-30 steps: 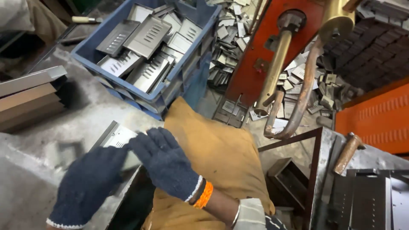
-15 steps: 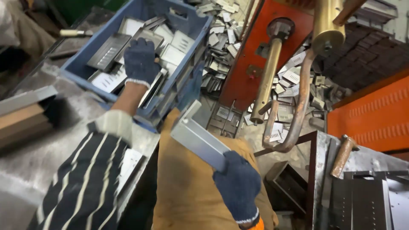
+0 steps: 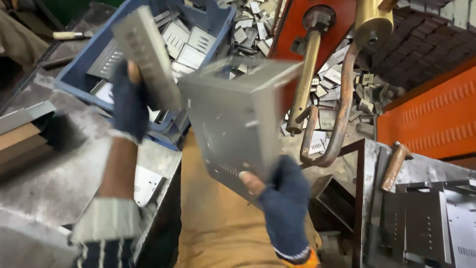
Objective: Use a spot welding machine to join metal components into an enclosure assembly.
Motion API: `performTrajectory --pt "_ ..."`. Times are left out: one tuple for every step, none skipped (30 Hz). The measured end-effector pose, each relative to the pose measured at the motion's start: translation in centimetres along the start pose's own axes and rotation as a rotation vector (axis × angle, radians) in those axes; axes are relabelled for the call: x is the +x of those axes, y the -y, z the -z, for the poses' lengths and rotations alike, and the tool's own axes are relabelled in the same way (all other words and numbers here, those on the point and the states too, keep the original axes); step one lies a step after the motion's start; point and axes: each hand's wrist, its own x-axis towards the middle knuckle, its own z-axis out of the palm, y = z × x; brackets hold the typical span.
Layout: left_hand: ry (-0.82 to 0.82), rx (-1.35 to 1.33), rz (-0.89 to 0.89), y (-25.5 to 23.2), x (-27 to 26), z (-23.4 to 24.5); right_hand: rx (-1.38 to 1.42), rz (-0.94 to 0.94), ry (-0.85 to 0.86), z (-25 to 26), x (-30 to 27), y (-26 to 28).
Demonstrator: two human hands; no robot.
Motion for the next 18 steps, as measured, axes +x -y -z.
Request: performTrajectory --pt "0.028 -0.17 0.097 2.6 -1.9 -1.9 0.094 0.017 -0.027 1.3 -0.4 1.0" --pt "0.055 -0.34 0.194 4.9 -4.0 -3.8 0.187 0.034 -0.053 2.5 -0.9 1.9" --pt "0.089 -0.514 0.296 7.0 -6.5 -5.9 0.277 0.045 -0.084 3.9 -1.6 2.9" --pt "0.121 -0.686 0.399 5.1 -8.7 -7.5 0.367 0.057 -0.116 5.4 -1.4 3.5" --pt "0.161 -0.861 0.503 3.0 -10.7 -9.1 0.457 0.068 -0.156 6.9 -1.4 4.0" --pt "0.199 -1.034 0.61 0.6 -12.5 -10.6 0.545 0.08 -0.197 8.5 -1.3 4.4" --pt "0.243 -1.207 0.718 -1.7 -14.1 -11.7 0.633 0.094 -0.244 9.6 -0.9 3.8" --pt "0.286 -1.378 0.83 -4.0 -15.6 -12.8 0.721 0.11 -0.293 10.7 -0.4 3.2" --pt "0.331 -1.545 0.947 -6.6 -16.9 -13.4 0.81 0.126 -0.346 11.9 -0.1 2.5" --pt "0.353 -1.543 0.965 -6.4 -18.1 -14.6 0.898 0.145 -0.399 12.2 0.5 0.1" --pt "0.303 -1.488 1.145 -6.3 -19.3 -16.2 0.98 0.169 -0.454 12.9 1.0 -2.4" --pt "0.254 -1.419 1.322 -6.2 -20.5 -17.7 1.061 0.196 -0.508 13.4 1.2 -4.3" --pt "0.266 -1.418 1.333 -5.7 -21.5 -18.9 1.054 0.193 -0.522 12.9 1.7 -6.4" --pt "0.376 -1.617 1.118 -5.2 -22.4 -20.1 1.082 0.1 -0.463 12.3 2.1 -8.5" --pt "0.483 -1.798 0.88 -4.6 -23.1 -21.2 1.116 0.013 -0.398 11.7 2.9 -10.6" --pt "0.493 -1.798 0.884 -6.0 -23.1 -21.7 1.116 0.015 -0.408 10.6 2.6 -10.6" --pt "0.399 -1.607 0.909 -7.3 -23.3 -21.9 1.193 -0.073 -0.346 9.4 2.4 -10.6" --pt "0.309 -1.414 0.926 -8.6 -23.5 -22.1 1.27 -0.162 -0.282 8.1 2.1 -10.7"
